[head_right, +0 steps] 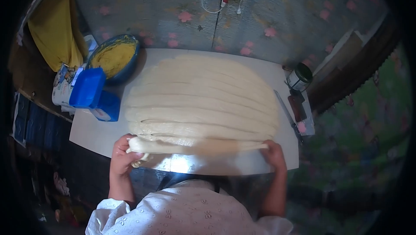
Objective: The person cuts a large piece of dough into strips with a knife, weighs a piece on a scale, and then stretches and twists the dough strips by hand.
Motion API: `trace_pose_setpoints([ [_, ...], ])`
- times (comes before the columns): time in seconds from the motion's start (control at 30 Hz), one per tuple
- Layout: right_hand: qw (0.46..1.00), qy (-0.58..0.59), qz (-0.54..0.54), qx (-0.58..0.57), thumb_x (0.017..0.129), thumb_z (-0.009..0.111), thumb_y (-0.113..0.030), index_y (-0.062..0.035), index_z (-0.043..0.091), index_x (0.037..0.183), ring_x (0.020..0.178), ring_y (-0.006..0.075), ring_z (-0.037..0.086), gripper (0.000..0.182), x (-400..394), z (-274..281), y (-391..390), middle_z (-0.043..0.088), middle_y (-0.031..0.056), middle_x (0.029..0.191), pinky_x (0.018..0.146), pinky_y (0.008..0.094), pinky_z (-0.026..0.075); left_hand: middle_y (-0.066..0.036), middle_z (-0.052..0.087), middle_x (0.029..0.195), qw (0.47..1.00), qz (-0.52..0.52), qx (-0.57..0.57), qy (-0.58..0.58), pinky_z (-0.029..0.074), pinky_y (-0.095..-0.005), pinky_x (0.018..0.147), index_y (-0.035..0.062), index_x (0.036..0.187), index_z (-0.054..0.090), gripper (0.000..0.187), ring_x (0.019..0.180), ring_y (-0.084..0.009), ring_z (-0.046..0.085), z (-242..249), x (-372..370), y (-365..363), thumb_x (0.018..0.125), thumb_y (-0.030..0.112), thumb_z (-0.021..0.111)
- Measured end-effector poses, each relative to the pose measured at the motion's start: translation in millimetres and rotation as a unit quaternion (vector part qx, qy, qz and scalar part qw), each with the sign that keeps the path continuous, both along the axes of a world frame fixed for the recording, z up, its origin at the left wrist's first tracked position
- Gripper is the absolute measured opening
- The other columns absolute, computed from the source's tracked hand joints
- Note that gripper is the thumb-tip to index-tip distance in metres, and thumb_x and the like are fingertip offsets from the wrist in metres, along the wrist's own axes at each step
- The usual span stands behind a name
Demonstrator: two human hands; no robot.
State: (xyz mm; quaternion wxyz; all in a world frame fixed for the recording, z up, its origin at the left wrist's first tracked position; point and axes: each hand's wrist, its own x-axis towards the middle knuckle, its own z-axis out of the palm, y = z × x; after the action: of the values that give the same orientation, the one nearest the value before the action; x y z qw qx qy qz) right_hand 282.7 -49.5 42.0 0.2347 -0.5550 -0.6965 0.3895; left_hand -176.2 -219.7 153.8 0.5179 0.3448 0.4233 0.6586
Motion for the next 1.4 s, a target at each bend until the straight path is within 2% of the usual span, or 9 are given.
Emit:
trace_pose_setpoints([
  [0.2,0.910,0.365,-0.161,-0.109,0.081,0.052,-0.006,-0.0101,0.048,0.104,0.058,0.0089,0.045,0.024,-54.1,79.8,4.4,0.042,-0.0010,0.068,0.046,0.0248,0.039,-0.001,0.059,0.081,0.975,-0.064,-0.101,0.188,0.043,-0.0231,0.067,0.0010,0.091,0.061,0.021,0.074,-0.0085,0.054,-23.8,-0.8,-6.5,0.075,0.006,0.072],
  [0.4,0.904,0.246,0.348,0.027,0.073,0.060,-0.011,-0.0078,0.051,0.102,0.087,0.0122,0.048,0.030,-227.2,125.0,-3.5,0.047,0.0019,0.095,0.078,0.0265,0.042,-0.005,0.056,0.097,0.960,0.142,-0.030,0.240,0.045,-0.0242,0.071,-0.0006,0.097,0.060,0.024,0.084,-0.0118,0.054,-20.7,-55.7,-27.0,0.076,0.008,0.069],
  [0.63,0.798,0.391,0.446,-0.107,0.078,0.059,-0.009,-0.0038,0.056,0.100,0.100,0.0188,0.051,0.023,-392.7,100.8,-33.1,0.052,0.0083,0.103,0.088,0.0309,0.039,-0.015,0.048,0.117,0.758,0.219,-0.144,0.597,0.044,-0.0366,0.084,0.0007,0.112,0.058,0.043,0.103,-0.0277,0.052,-21.1,-119.1,-32.4,0.071,0.010,0.070],
  [0.7,0.839,0.216,0.435,0.246,0.079,0.060,-0.013,-0.0050,0.057,0.102,0.102,0.0269,0.052,0.024,-395.1,88.0,-30.6,0.056,0.0128,0.104,0.086,0.0363,0.042,-0.016,0.045,0.126,0.679,0.211,-0.259,0.654,0.041,-0.0455,0.092,0.0057,0.121,0.056,0.051,0.114,-0.0320,0.048,-45.6,-137.2,-39.4,0.072,0.012,0.070],
  [0.8,0.901,0.059,0.428,0.042,0.078,0.061,-0.015,-0.0072,0.058,0.105,0.101,0.0323,0.052,0.028,-357.4,75.7,-19.5,0.057,0.0134,0.101,0.085,0.0393,0.043,-0.017,0.044,0.128,0.546,0.266,-0.299,0.736,0.034,-0.0465,0.099,0.0054,0.121,0.056,0.051,0.116,-0.0317,0.046,-73.2,-135.6,-52.0,0.073,0.014,0.069],
  [0.9,0.885,-0.015,0.464,0.044,0.077,0.065,-0.022,-0.0047,0.058,0.105,0.097,0.0311,0.053,0.034,-325.8,24.7,-31.5,0.058,0.0119,0.099,0.083,0.0403,0.043,-0.016,0.046,0.125,0.552,0.271,-0.292,0.732,0.031,-0.0472,0.101,0.0044,0.120,0.057,0.048,0.116,-0.0321,0.045,-68.1,-98.2,-49.5,0.075,0.019,0.068],
  [1.03,0.875,-0.083,0.377,0.294,0.077,0.065,-0.027,-0.0011,0.057,0.102,0.086,0.0285,0.054,0.037,-330.2,-3.6,-62.9,0.057,0.0129,0.092,0.077,0.0390,0.043,-0.017,0.052,0.116,0.777,0.101,-0.225,0.579,0.038,-0.0425,0.093,0.0031,0.114,0.059,0.048,0.108,-0.0330,0.050,-75.2,-55.3,-28.9,0.074,0.027,0.069],
  [1.13,0.852,-0.111,0.360,0.364,0.075,0.065,-0.025,-0.0008,0.057,0.100,0.083,0.0271,0.055,0.036,-341.3,-18.6,-63.4,0.056,0.0122,0.090,0.074,0.0379,0.043,-0.020,0.051,0.116,0.697,0.097,-0.224,0.674,0.032,-0.0433,0.096,-0.0025,0.117,0.055,0.058,0.113,-0.0356,0.044,-102.2,-23.3,-14.3,0.073,0.032,0.070],
  [1.4,0.868,-0.033,0.397,0.297,0.070,0.066,-0.020,-0.0075,0.059,0.098,0.077,0.0268,0.055,0.032,-330.2,-38.6,-52.2,0.055,0.0094,0.081,0.065,0.0396,0.042,-0.021,0.051,0.105,0.725,0.163,-0.132,0.656,0.036,-0.0459,0.089,-0.0047,0.095,0.055,0.036,0.101,-0.0388,0.045,-132.1,-8.9,-10.3,0.067,0.016,0.064],
])
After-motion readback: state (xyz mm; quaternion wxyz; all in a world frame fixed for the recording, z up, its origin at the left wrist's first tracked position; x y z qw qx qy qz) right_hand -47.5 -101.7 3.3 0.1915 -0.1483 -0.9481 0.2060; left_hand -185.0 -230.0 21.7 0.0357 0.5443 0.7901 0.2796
